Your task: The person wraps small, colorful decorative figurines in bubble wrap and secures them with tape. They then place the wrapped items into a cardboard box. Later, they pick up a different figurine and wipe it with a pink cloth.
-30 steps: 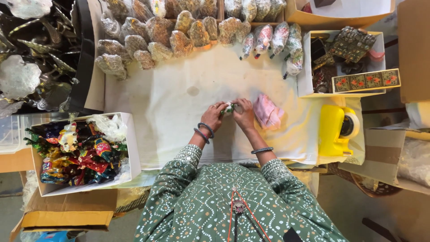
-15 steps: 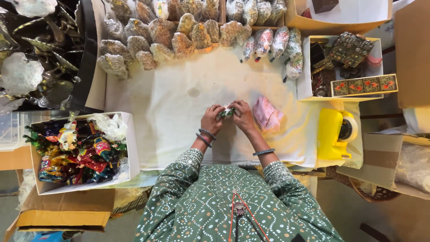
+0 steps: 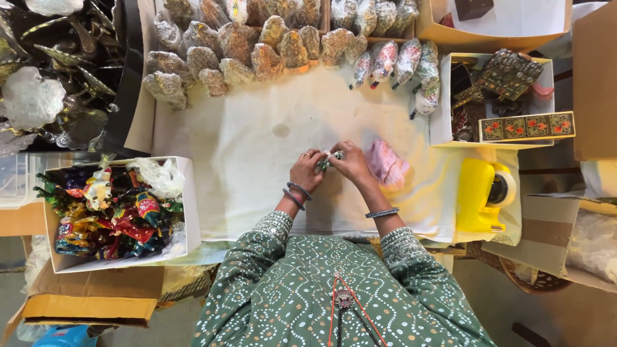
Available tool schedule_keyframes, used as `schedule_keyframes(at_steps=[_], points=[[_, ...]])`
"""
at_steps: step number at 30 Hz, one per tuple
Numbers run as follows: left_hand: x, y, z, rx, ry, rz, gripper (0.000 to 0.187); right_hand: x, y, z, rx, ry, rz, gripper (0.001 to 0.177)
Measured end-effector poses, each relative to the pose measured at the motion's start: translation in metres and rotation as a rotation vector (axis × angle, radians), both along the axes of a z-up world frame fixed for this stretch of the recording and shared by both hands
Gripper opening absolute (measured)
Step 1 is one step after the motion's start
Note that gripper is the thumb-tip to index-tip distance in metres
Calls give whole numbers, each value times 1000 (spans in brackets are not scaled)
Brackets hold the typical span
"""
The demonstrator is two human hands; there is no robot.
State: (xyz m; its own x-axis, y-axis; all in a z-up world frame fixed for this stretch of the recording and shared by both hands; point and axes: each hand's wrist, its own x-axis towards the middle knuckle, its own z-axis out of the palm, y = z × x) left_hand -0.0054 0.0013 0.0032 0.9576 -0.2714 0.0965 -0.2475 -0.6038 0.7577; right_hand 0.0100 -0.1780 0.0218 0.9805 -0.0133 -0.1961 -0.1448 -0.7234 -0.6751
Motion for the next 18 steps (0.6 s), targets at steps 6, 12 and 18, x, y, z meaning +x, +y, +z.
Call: schedule_keyframes(at_steps=[6, 12, 18], points=[[-5, -2, -3, -63, -22, 36, 39, 2, 7, 2, -1, -90, 2, 24], [2, 1, 0, -39, -16, -15, 27, 2, -22, -48, 125, 89, 49, 25], [11, 2, -9, -29, 58, -27, 28, -16, -32, 18, 359, 4, 196, 52]])
